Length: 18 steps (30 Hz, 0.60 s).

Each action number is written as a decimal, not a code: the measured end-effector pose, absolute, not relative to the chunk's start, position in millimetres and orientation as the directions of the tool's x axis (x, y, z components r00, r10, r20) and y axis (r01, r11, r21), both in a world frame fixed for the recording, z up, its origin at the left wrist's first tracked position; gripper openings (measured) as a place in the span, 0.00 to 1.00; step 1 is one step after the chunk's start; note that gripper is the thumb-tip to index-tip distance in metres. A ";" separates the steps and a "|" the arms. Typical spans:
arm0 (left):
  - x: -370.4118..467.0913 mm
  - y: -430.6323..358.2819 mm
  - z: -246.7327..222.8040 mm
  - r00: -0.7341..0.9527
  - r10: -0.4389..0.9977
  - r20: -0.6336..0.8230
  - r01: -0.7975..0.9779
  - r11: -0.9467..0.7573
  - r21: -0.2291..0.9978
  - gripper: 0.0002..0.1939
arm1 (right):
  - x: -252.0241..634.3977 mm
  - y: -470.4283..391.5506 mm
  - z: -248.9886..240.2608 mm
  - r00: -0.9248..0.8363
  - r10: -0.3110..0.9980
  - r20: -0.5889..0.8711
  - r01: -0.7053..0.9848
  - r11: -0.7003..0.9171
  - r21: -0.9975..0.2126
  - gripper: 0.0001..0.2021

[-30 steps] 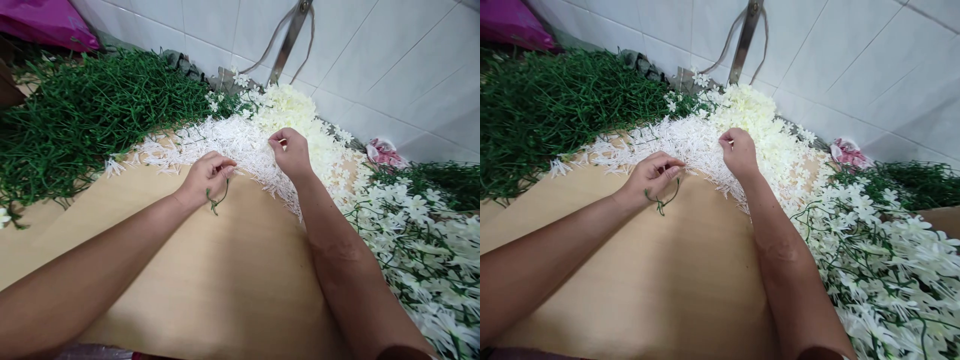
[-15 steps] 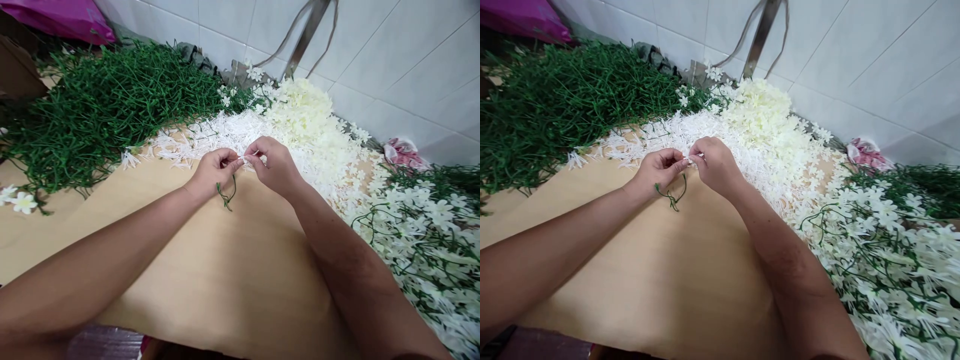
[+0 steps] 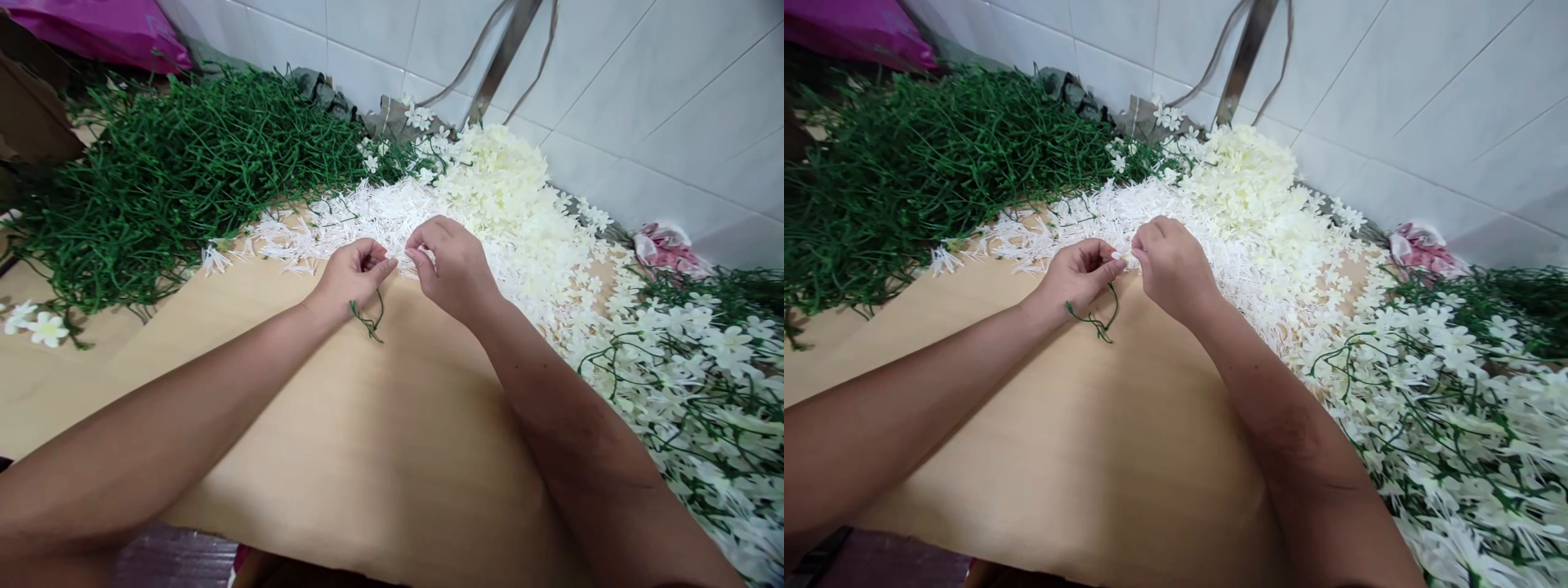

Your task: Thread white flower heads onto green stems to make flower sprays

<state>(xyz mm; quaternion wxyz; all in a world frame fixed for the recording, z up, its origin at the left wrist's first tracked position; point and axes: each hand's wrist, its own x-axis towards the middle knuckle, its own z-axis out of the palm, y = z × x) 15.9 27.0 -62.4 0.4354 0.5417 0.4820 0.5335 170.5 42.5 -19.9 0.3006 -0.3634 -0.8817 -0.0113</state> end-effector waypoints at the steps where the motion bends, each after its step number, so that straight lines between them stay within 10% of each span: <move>1: 15.9 27.3 -62.7 -0.034 0.986 0.162 0.055 -0.160 0.986 0.10 | 170.5 42.4 -20.5 -0.565 0.625 0.539 0.660 0.734 -0.159 0.05; 18: 13.0 28.5 -61.9 -0.028 0.994 0.108 0.036 -0.107 0.994 0.10 | 165.7 41.2 -33.9 -0.536 0.584 0.610 0.654 0.744 -0.139 0.04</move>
